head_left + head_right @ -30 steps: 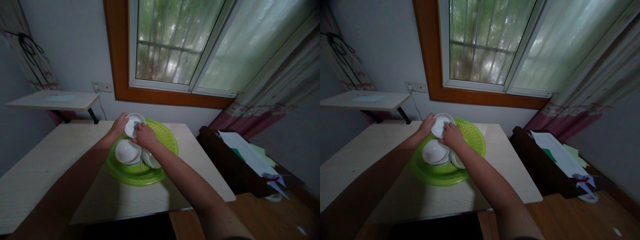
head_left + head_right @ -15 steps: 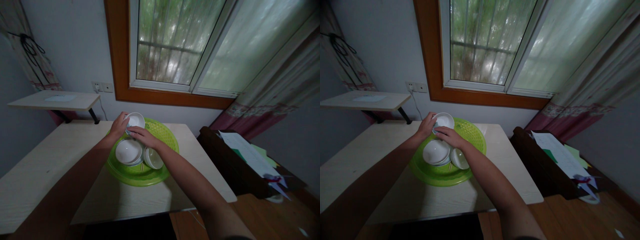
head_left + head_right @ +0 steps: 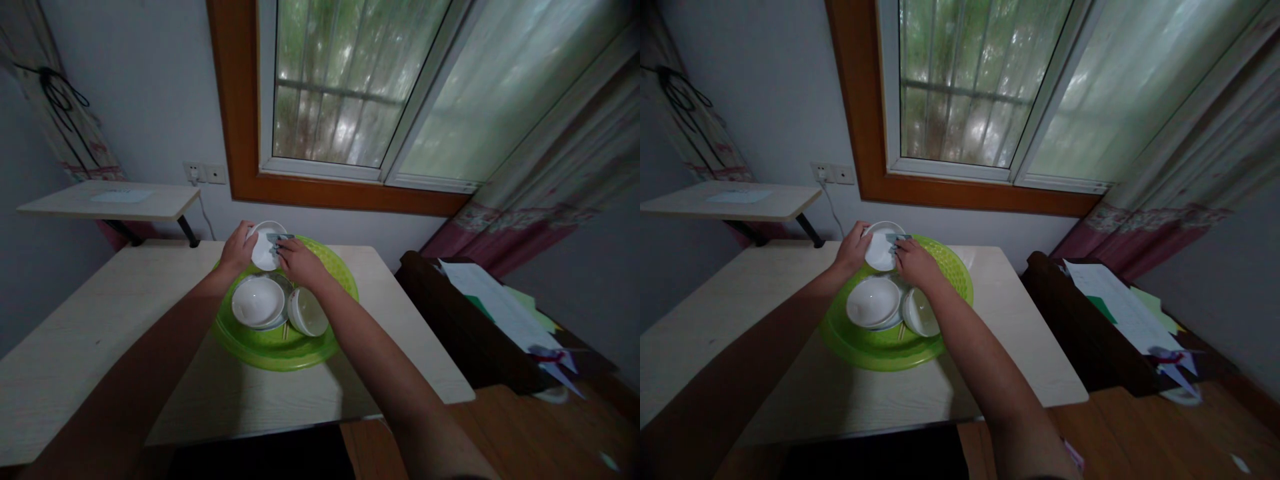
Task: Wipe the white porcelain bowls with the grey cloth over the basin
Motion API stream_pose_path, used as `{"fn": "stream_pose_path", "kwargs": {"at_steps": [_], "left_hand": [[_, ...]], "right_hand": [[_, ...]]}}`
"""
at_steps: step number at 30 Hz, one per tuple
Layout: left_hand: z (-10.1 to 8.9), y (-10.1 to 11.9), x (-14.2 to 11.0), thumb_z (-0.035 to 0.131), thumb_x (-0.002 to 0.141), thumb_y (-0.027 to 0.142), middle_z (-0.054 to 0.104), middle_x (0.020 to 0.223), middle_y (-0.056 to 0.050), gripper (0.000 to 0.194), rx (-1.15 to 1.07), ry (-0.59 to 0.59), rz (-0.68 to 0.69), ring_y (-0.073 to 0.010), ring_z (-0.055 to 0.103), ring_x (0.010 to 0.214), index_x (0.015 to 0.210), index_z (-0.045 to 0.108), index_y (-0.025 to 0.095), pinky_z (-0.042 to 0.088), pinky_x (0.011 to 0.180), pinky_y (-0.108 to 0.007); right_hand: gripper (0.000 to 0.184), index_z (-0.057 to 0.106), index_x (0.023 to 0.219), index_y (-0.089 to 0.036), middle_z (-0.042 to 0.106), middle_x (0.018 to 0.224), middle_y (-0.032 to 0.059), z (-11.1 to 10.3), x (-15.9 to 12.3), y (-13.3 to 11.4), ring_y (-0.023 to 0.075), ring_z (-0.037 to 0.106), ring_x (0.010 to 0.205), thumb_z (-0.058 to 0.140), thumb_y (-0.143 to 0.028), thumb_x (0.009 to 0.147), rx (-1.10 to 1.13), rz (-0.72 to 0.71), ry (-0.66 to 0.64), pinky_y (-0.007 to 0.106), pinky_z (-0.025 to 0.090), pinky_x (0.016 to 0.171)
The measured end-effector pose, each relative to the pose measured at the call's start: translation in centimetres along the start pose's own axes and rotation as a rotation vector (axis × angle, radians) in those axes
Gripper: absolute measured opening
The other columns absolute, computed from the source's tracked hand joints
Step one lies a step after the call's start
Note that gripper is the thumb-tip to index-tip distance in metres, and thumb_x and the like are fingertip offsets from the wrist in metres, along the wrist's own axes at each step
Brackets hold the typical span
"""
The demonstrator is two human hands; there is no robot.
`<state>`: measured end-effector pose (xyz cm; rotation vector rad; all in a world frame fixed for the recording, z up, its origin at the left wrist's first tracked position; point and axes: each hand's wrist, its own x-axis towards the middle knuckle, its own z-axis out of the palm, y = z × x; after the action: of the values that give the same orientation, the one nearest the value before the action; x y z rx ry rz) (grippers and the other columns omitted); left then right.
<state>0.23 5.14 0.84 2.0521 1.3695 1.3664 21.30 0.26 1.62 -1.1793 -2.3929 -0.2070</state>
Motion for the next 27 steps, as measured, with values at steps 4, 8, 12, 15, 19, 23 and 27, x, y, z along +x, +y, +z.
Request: {"fn": "stream_pose_path", "kwargs": {"at_steps": [4, 8, 12, 15, 19, 23, 27], "left_hand": [[-0.1, 0.1, 0.0, 0.043, 0.094, 0.041, 0.066, 0.11, -0.012, 0.036, -0.022, 0.047, 0.011, -0.0274, 0.062, 0.104, 0.118, 0.057, 0.019, 0.048, 0.097, -0.043], [-0.1, 0.1, 0.0, 0.044, 0.092, 0.041, 0.064, 0.107, -0.01, 0.036, 0.009, 0.077, 0.002, -0.0267, 0.061, 0.103, 0.118, 0.056, 0.02, 0.048, 0.097, -0.043], [-0.1, 0.0, 0.0, 0.044, 0.092, 0.041, 0.063, 0.11, -0.011, 0.036, 0.034, 0.074, 0.009, -0.0269, 0.059, 0.106, 0.118, 0.055, 0.02, 0.047, 0.1, -0.044], [0.0, -0.1, 0.0, 0.044, 0.092, 0.042, 0.063, 0.114, -0.012, 0.035, 0.04, 0.056, 0.039, -0.0275, 0.059, 0.111, 0.117, 0.055, 0.02, 0.046, 0.102, -0.044], [0.0, 0.1, -0.1, 0.043, 0.093, 0.042, 0.063, 0.117, -0.012, 0.035, 0.042, 0.047, 0.064, -0.0277, 0.059, 0.113, 0.117, 0.055, 0.019, 0.045, 0.104, -0.045], [-0.1, 0.4, -0.3, 0.043, 0.094, 0.041, 0.063, 0.117, -0.011, 0.032, 0.032, 0.051, 0.051, -0.0272, 0.059, 0.114, 0.117, 0.055, 0.022, 0.045, 0.105, -0.045], [-0.1, 0.1, -0.1, 0.044, 0.093, 0.04, 0.063, 0.116, -0.012, 0.033, 0.042, 0.065, 0.048, -0.0278, 0.059, 0.113, 0.118, 0.055, 0.021, 0.046, 0.105, -0.046]], "right_hand": [[0.036, 0.067, 0.129, -0.008, 0.059, 0.144, 0.0179, -0.2, -0.2, -0.6, 0.0281, 0.051, 0.137, 0.055, -0.024, 0.099, -0.055, -0.004, 0.033, 0.043, 0.036, 0.121], [0.036, 0.069, 0.126, -0.007, 0.067, 0.133, 0.0188, 0.2, -0.3, -1.3, 0.0295, 0.057, 0.13, 0.057, -0.027, 0.098, -0.005, -0.024, -0.044, 0.044, 0.041, 0.117], [0.048, 0.063, 0.136, -0.006, 0.063, 0.14, 0.0203, 0.9, -0.3, -1.4, 0.029, 0.058, 0.132, 0.063, -0.026, 0.093, 0.222, -0.128, -0.154, 0.043, 0.042, 0.117], [0.06, 0.054, 0.146, -0.009, 0.056, 0.149, 0.0196, 1.1, -0.2, -1.2, 0.0289, 0.055, 0.137, 0.067, -0.028, 0.09, 0.458, -0.144, -0.183, 0.045, 0.04, 0.118], [0.063, 0.052, 0.15, -0.021, 0.056, 0.152, 0.0108, 1.0, -0.1, -1.2, 0.0269, 0.054, 0.138, 0.068, -0.026, 0.089, 0.763, -0.069, -0.175, 0.047, 0.039, 0.118], [0.06, 0.052, 0.15, -0.024, 0.055, 0.153, 0.0082, 0.7, 0.0, -1.3, 0.0246, 0.053, 0.139, 0.066, -0.027, 0.091, 0.879, -0.061, -0.184, 0.045, 0.038, 0.119], [0.046, 0.063, 0.139, -0.019, 0.06, 0.147, 0.0109, 0.5, 0.0, -1.1, 0.0244, 0.056, 0.137, 0.062, -0.038, 0.097, 0.653, -0.081, -0.181, 0.043, 0.038, 0.119]]}}
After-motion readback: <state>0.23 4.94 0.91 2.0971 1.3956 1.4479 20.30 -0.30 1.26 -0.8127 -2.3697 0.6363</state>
